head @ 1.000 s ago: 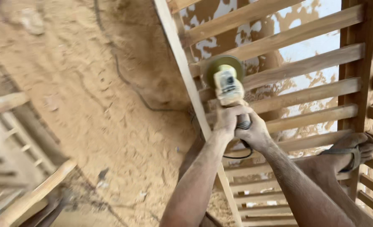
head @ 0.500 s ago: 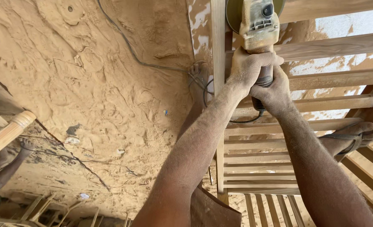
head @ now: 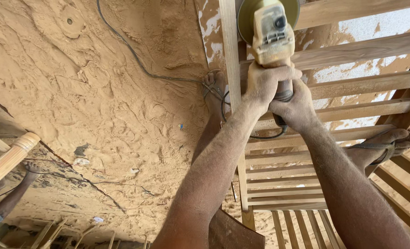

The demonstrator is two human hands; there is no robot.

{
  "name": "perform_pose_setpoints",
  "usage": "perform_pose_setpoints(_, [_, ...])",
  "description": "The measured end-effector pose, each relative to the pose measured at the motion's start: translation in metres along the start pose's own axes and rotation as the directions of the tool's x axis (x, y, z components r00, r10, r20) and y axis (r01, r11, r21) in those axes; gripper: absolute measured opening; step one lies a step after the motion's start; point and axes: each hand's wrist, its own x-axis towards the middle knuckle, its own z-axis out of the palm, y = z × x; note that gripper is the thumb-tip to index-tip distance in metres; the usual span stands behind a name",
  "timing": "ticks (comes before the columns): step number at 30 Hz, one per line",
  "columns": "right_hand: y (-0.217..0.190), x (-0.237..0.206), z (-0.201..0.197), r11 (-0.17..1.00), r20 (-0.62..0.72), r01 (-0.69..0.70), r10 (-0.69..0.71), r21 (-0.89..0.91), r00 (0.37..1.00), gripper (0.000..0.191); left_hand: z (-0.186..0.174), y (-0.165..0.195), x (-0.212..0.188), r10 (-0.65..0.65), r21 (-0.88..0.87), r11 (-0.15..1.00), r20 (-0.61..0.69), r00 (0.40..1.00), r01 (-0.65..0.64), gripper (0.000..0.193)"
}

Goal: The person sands the slatted frame of a wooden chair using a power sander, moving the tool along the rails and spindles and repositioning the chair to sand different sections, working over the wood surfaces while standing on sandy ground.

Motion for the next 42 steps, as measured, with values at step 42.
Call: perform_pose_setpoints(42, [0.039,-0.052,0.034,0.846,-0.166,-0.115,0.232,0.521,0.958,0.051,0.026,-0.009,-0.032,-0.227,0.39,0.898,0.017,0.974,0.202,0.047])
